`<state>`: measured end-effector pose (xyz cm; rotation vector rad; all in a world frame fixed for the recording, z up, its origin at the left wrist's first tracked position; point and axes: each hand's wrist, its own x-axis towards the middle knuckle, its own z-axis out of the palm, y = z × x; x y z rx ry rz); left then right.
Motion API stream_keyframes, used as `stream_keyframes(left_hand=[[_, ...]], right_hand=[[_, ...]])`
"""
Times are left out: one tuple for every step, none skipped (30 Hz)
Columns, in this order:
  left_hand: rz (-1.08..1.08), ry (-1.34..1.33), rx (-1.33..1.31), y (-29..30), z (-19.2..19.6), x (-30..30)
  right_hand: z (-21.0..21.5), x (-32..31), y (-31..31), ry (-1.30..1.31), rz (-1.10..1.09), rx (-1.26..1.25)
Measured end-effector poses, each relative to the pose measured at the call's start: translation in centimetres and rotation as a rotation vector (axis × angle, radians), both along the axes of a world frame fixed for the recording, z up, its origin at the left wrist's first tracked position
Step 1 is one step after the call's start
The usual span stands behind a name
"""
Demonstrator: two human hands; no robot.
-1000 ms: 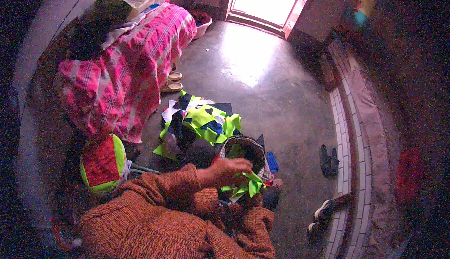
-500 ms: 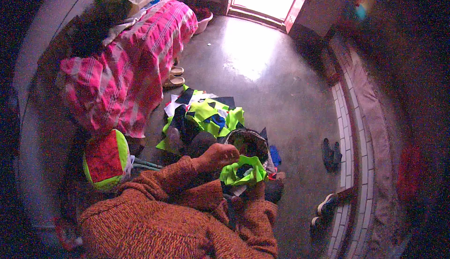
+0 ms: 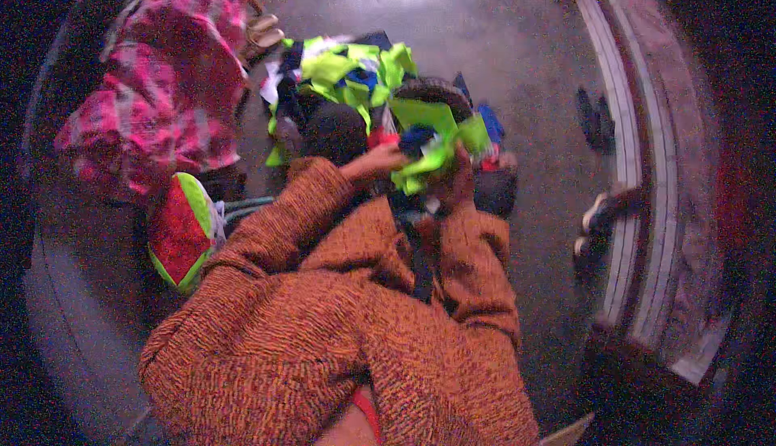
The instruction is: The person sits on the floor and sorts through a pile of colorful fabric pieces, picking them up one by one and placing them into a woven basket. The person handles various colors including green, red, blue, and white, occasionally folding or adjusting the pieces before placing them in the basket.
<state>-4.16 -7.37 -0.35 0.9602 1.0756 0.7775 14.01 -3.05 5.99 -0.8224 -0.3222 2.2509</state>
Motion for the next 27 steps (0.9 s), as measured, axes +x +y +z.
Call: stream_keyframes(left_hand=[[0.01, -0.074, -0.086, 0.1, -1.3, 0.3], [0.08, -0.13, -0.192, 0.4, 0.0, 0.7], [0.065, -0.4, -0.264, 0.3, 2.6, 0.3], [0.083, -0.361, -0.146, -0.3, 4.1, 0.0], [0.108, -0.398, -0.143, -0.4, 4.3, -0.1], [0.14, -0.441, -0.14, -0.4, 4.5, -0.3], [0.175, -0.564, -0.259, -0.1, 4.8, -0.3], [0.227, -0.533, -0.299, -0.2, 5.1, -0.1], [0.206, -0.469, -0.213, -0.2, 4.4, -0.1], [0.185, -0.405, -0.129, 0.0, 3.4, -0.3], [0.164, -0.341, -0.045, 0.0, 2.4, -0.4], [0.249, -0.46, -0.301, 0.1, 5.3, -0.4], [0.255, -0.451, -0.278, 0.2, 4.5, -0.5], [0.26, -0.442, -0.255, 0.4, 3.2, -0.6], [0.262, -0.434, -0.229, 0.5, 3.4, -0.6], [0.352, -0.438, -0.306, 0.4, 3.7, -0.4], [0.414, -0.44, -0.314, 0.4, 4.0, -0.3], [0.476, -0.441, -0.322, 0.4, 5.1, -0.3], [0.538, -0.443, -0.33, 0.4, 5.6, -0.2], [0.529, -0.48, -0.289, 0.6, 5.4, -0.3], [0.574, -0.491, -0.278, 0.7, 5.0, -0.4], [0.618, -0.502, -0.266, 0.7, 4.6, -0.4], [0.662, -0.513, -0.254, 0.8, 4.1, -0.5], [0.697, -0.473, -0.284, 0.9, 3.5, -0.5], [0.719, -0.448, -0.281, 1.1, 2.3, -0.7], [0.741, -0.422, -0.277, 1.3, 1.1, -0.8], [0.761, -0.398, -0.273, 1.4, 0.9, -0.9]], right_hand=[[-1.3, -0.4, 0.5, 0.061, -0.011, -0.051], [-1.3, -0.5, 0.4, 0.036, -0.014, -0.063], [-1.0, -0.6, 0.2, 0.013, -0.021, -0.073], [-0.4, -0.7, 0.0, 0.057, 0.02, -0.057], [0.5, -1.0, -0.3, 0.108, 0.065, -0.034], [0.2, -1.0, -0.2, 0.095, 0.077, -0.037], [-0.1, -0.9, -0.2, 0.083, 0.091, -0.038], [-0.4, -0.8, -0.2, 0.071, 0.106, -0.038], [-0.8, -0.6, 0.0, 0.058, 0.115, -0.041], [-1.5, -0.4, 0.1, 0.044, 0.124, -0.045], [-2.0, 0.0, 0.1, 0.031, 0.133, -0.048], [-2.4, 0.3, 0.0, -0.24, 0.213, 0.329], [-2.7, 0.8, -0.1, -0.51, 0.289, 0.709], [-3.0, 1.0, -0.2, -0.779, 0.359, 1.09], [-2.8, 0.7, -0.2, -0.669, 0.298, 0.888], [-2.7, 0.2, -0.2, -0.556, 0.236, 0.687], [-2.4, -0.2, -0.1, -0.443, 0.174, 0.487], [-2.4, -0.4, 0.2, -0.368, 0.127, 0.411], [-2.5, -0.7, 0.6, -0.293, 0.079, 0.335], [-2.4, -0.8, 0.9, -0.218, 0.031, 0.259], [-2.0, -1.0, 0.9, -0.21, 0.021, 0.276], [-1.5, -1.2, 0.9, -0.203, 0.011, 0.292], [-1.1, -1.4, 1.0, -0.195, 0.0, 0.309], [-0.8, -1.3, 1.1, -0.169, -0.007, 0.279], [-0.7, -1.4, 1.2, -0.141, -0.009, 0.251], [-0.6, -1.4, 1.3, -0.113, -0.011, 0.222], [-0.7, -1.3, 1.3, -0.112, -0.034, 0.196]])
